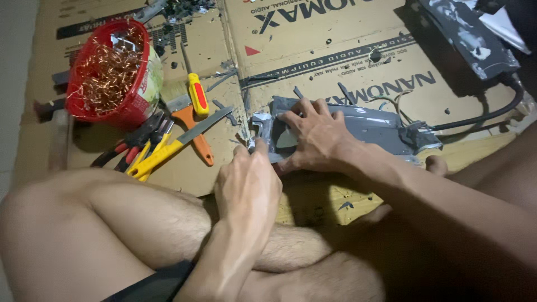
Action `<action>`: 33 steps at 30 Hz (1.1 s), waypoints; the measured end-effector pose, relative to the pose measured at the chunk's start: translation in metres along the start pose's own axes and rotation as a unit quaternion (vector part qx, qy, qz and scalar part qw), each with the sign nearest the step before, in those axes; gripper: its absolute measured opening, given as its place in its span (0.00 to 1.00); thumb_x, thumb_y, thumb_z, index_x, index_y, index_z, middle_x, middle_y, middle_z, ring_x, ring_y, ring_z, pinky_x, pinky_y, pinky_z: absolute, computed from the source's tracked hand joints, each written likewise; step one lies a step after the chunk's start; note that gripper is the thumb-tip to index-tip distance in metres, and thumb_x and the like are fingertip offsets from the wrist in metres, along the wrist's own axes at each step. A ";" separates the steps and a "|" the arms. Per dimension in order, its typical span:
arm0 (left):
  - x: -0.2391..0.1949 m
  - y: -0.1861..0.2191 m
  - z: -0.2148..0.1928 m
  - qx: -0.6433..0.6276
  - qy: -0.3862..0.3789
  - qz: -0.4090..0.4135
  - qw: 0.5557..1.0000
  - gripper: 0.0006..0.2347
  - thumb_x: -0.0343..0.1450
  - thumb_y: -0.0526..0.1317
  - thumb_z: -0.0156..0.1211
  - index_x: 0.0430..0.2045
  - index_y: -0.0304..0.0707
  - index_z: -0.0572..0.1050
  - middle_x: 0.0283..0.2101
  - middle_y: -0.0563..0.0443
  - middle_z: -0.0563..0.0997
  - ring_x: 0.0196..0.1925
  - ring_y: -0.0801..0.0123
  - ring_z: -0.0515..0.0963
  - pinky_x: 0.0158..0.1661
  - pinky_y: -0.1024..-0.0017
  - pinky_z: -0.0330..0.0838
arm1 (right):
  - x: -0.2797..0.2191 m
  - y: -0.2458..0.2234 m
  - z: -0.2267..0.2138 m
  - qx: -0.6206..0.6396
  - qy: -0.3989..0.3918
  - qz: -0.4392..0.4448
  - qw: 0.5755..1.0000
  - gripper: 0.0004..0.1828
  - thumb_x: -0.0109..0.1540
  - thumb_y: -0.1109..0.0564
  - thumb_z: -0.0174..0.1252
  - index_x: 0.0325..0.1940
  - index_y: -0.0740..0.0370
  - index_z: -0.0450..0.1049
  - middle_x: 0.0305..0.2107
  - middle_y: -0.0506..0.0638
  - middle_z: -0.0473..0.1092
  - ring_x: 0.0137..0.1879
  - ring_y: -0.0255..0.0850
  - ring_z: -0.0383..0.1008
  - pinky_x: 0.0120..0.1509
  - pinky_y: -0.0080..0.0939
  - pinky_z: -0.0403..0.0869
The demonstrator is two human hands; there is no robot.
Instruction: The person sits on the floor and uses a screwdriver to remove screws from a metal casing. They then use a yellow utility knife to scrape and cut material from the edges of the casing, followed by peeling off a layer of material by hand.
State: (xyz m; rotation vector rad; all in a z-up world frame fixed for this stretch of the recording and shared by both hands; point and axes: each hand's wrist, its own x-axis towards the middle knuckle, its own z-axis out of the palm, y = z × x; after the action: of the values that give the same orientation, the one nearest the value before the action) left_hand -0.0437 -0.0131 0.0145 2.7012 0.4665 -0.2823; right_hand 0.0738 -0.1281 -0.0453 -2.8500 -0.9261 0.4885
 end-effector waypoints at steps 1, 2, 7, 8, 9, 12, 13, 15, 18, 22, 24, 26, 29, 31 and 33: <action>0.002 -0.004 0.002 0.002 0.001 -0.002 1.000 0.21 0.70 0.27 0.45 0.60 0.32 0.70 0.43 0.29 0.78 0.42 0.33 0.83 0.37 0.41 0.82 | 0.001 0.000 0.000 0.001 0.000 -0.002 1.000 0.52 0.46 0.17 0.63 0.65 0.48 0.68 0.54 0.53 0.59 0.63 0.54 0.58 0.58 0.63 0.70; 0.005 -0.007 0.003 -0.006 0.004 -0.002 1.000 0.21 0.70 0.28 0.45 0.60 0.33 0.71 0.43 0.30 0.77 0.42 0.33 0.83 0.38 0.41 0.82 | 0.003 -0.001 0.000 -0.002 -0.005 0.004 1.000 0.53 0.45 0.17 0.64 0.65 0.47 0.67 0.54 0.53 0.59 0.63 0.53 0.58 0.58 0.64 0.70; 0.008 -0.012 -0.003 -0.040 -0.009 -0.001 0.999 0.20 0.70 0.28 0.44 0.56 0.30 0.74 0.39 0.29 0.78 0.41 0.34 0.83 0.38 0.42 0.81 | -0.002 -0.001 -0.004 0.014 -0.013 0.009 1.000 0.56 0.44 0.15 0.64 0.64 0.49 0.66 0.55 0.53 0.58 0.65 0.54 0.57 0.61 0.67 0.68; 0.011 -0.013 -0.002 -0.024 -0.019 -0.006 1.000 0.19 0.69 0.29 0.45 0.55 0.34 0.75 0.38 0.33 0.79 0.42 0.37 0.83 0.37 0.41 0.81 | -0.005 -0.004 -0.010 0.024 -0.023 0.004 0.999 0.54 0.45 0.19 0.65 0.65 0.50 0.66 0.55 0.54 0.58 0.65 0.56 0.57 0.60 0.69 0.68; 0.014 -0.015 0.000 -0.007 -0.030 -0.012 0.999 0.19 0.69 0.31 0.47 0.53 0.37 0.77 0.38 0.36 0.80 0.42 0.39 0.84 0.36 0.41 0.80 | -0.008 -0.008 -0.016 0.036 -0.034 -0.001 0.999 0.52 0.47 0.22 0.67 0.65 0.52 0.66 0.55 0.56 0.58 0.65 0.59 0.58 0.59 0.70 0.69; 0.006 -0.011 -0.006 0.004 -0.047 -0.018 0.999 0.19 0.69 0.30 0.45 0.55 0.35 0.75 0.42 0.32 0.79 0.46 0.35 0.82 0.41 0.38 0.79 | 0.008 0.003 0.009 0.005 -0.010 0.017 1.000 0.53 0.44 0.18 0.67 0.63 0.49 0.67 0.55 0.55 0.59 0.63 0.56 0.59 0.57 0.69 0.69; 0.005 -0.010 -0.005 0.004 -0.048 -0.017 0.999 0.19 0.69 0.30 0.45 0.55 0.35 0.75 0.42 0.32 0.79 0.46 0.35 0.82 0.41 0.38 0.79 | 0.006 0.002 0.002 0.005 -0.010 0.018 1.000 0.53 0.44 0.18 0.67 0.63 0.49 0.67 0.55 0.55 0.59 0.63 0.56 0.59 0.57 0.69 0.69; 0.004 -0.011 -0.004 0.012 -0.076 -0.037 0.996 0.22 0.70 0.30 0.46 0.62 0.33 0.68 0.43 0.30 0.79 0.49 0.36 0.81 0.45 0.37 0.78 | 0.002 -0.002 -0.011 0.038 -0.055 0.014 0.998 0.52 0.45 0.22 0.68 0.65 0.49 0.65 0.57 0.57 0.58 0.65 0.60 0.57 0.59 0.72 0.68; -0.011 -0.005 -0.015 -0.084 -0.060 -0.078 0.992 0.24 0.68 0.30 0.48 0.63 0.32 0.67 0.44 0.24 0.78 0.47 0.33 0.82 0.46 0.37 0.78 | 0.004 -0.001 -0.008 0.028 -0.055 0.015 0.998 0.53 0.45 0.21 0.67 0.66 0.49 0.66 0.57 0.55 0.59 0.66 0.57 0.57 0.59 0.71 0.68; -0.018 -0.011 -0.017 0.009 -0.059 -0.018 0.998 0.21 0.71 0.30 0.48 0.62 0.30 0.68 0.41 0.25 0.81 0.46 0.35 0.83 0.43 0.43 0.80 | 0.001 -0.006 -0.019 0.057 -0.071 -0.003 0.996 0.52 0.47 0.26 0.69 0.66 0.55 0.65 0.59 0.60 0.58 0.67 0.64 0.57 0.60 0.76 0.67; -0.018 -0.014 -0.014 -0.040 -0.031 -0.011 0.999 0.20 0.71 0.27 0.44 0.60 0.27 0.70 0.39 0.22 0.80 0.43 0.31 0.83 0.40 0.42 0.82 | 0.006 -0.002 -0.011 0.025 -0.066 0.015 0.997 0.51 0.48 0.24 0.67 0.67 0.51 0.65 0.59 0.58 0.59 0.67 0.59 0.58 0.59 0.71 0.69; -0.019 -0.013 -0.015 -0.039 -0.036 -0.007 0.999 0.21 0.71 0.27 0.46 0.61 0.28 0.69 0.39 0.21 0.80 0.43 0.33 0.84 0.40 0.43 0.82 | 0.008 0.003 -0.003 0.019 -0.052 0.010 0.998 0.52 0.46 0.21 0.66 0.66 0.51 0.66 0.58 0.58 0.59 0.66 0.59 0.58 0.59 0.71 0.69; -0.015 -0.019 -0.007 -0.053 -0.021 0.009 0.998 0.21 0.70 0.26 0.47 0.61 0.26 0.69 0.40 0.19 0.79 0.43 0.31 0.83 0.40 0.41 0.81 | 0.007 0.004 -0.001 0.016 -0.041 -0.004 0.999 0.53 0.46 0.20 0.67 0.64 0.52 0.66 0.57 0.58 0.59 0.65 0.60 0.58 0.59 0.72 0.69; -0.012 -0.023 -0.005 -0.069 -0.003 0.023 0.997 0.21 0.71 0.26 0.46 0.60 0.24 0.69 0.40 0.18 0.79 0.43 0.27 0.82 0.39 0.40 0.81 | 0.003 0.000 -0.006 0.020 -0.043 -0.009 0.999 0.53 0.46 0.21 0.67 0.64 0.54 0.66 0.57 0.58 0.59 0.65 0.62 0.58 0.59 0.73 0.68; -0.012 -0.025 -0.009 -0.042 -0.020 0.029 0.998 0.21 0.70 0.29 0.51 0.61 0.28 0.69 0.39 0.21 0.80 0.44 0.32 0.83 0.39 0.40 0.80 | -0.006 -0.005 -0.012 0.056 -0.019 -0.029 0.998 0.52 0.49 0.26 0.69 0.64 0.60 0.65 0.55 0.64 0.59 0.63 0.68 0.59 0.58 0.78 0.67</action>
State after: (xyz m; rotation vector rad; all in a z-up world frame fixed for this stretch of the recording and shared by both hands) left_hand -0.0629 0.0090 0.0169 2.6162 0.3792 -0.2938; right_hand 0.0705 -0.1275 -0.0312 -2.7156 -0.9530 0.5716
